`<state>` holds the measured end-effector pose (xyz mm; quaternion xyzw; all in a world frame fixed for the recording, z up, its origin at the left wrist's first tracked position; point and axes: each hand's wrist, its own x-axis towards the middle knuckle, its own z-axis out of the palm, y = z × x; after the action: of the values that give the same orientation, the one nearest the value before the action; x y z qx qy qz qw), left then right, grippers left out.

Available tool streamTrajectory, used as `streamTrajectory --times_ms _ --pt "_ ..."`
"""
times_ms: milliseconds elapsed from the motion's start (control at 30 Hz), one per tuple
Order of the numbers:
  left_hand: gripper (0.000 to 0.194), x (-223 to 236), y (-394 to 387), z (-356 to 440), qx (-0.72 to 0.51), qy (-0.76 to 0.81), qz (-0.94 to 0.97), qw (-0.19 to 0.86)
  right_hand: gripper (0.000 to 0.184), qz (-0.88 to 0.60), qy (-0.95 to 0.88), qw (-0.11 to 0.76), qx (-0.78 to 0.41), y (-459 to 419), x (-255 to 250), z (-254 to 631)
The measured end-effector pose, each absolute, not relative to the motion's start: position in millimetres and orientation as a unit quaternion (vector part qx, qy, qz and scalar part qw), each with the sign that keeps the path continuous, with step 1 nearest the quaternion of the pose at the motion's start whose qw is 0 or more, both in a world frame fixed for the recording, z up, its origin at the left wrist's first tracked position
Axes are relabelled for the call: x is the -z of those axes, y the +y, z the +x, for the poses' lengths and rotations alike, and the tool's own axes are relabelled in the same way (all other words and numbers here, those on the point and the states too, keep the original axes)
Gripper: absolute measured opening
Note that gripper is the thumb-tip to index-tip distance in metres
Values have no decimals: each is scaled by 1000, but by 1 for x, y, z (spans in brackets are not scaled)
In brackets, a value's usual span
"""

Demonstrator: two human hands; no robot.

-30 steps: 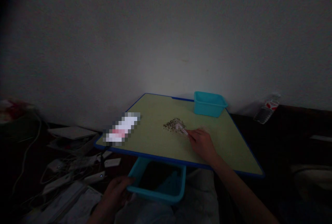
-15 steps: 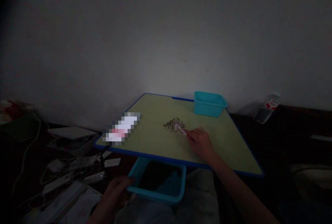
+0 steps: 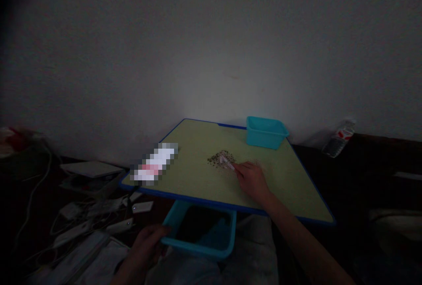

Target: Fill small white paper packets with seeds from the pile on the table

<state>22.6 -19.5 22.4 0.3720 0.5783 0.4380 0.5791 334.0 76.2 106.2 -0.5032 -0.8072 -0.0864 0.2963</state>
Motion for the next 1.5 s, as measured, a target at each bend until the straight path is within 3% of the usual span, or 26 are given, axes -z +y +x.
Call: streamTrajectory --times_ms 1500 --pt "36 -30 -20 25 -448 576 368 576 25 -471 -816 332 45 69 -113 330"
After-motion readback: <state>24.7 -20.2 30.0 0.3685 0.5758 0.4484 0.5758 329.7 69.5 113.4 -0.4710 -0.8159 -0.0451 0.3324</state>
